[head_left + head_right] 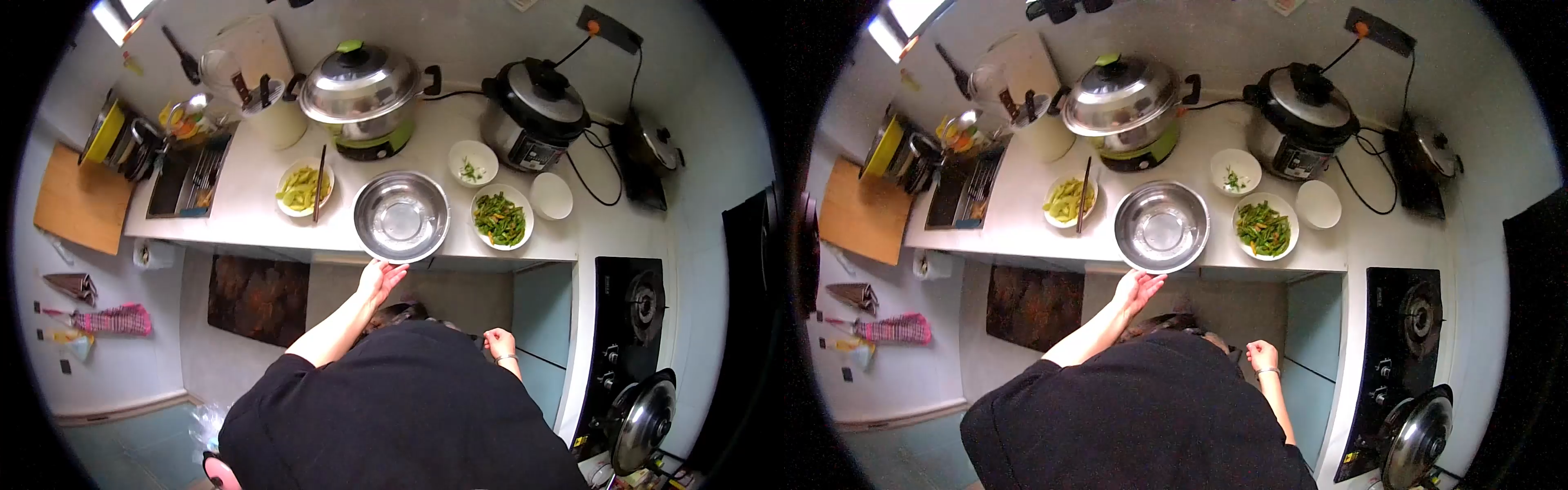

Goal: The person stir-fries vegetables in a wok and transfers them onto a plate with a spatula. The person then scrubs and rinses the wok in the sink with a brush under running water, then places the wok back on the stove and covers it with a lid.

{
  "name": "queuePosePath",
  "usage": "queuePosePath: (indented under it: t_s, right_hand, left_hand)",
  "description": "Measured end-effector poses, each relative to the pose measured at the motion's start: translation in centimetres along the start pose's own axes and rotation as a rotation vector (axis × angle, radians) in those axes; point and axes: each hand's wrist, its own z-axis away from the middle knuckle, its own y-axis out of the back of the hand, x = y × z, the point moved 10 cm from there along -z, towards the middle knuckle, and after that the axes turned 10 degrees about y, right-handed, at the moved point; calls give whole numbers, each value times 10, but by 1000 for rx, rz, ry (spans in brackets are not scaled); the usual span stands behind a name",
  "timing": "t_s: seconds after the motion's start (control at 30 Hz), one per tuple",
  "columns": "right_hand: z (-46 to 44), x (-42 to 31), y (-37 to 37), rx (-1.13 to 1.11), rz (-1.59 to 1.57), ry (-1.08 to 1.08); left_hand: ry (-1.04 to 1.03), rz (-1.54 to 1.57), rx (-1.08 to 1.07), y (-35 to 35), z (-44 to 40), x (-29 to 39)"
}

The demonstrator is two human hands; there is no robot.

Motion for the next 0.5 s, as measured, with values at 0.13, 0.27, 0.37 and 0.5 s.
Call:
queuePosePath:
  t_s: [0.13, 0.27, 0.37, 0.5]
  right_hand:
    - [-25, -33, 1, -37, 70, 52]
    - [-46, -63, 6, 1, 118, 130]
    - [-55, -85, 14, 105, 318, 288]
    - [-35, -138, 26, 300, 459, 311]
  left_hand:
    - [-17, 42, 22, -14, -4, 18]
    - [12, 66, -14, 1, -33, 28]
    - [48, 35, -28, -2, -32, 34]
    - [111, -110, -59, -6, -25, 31]
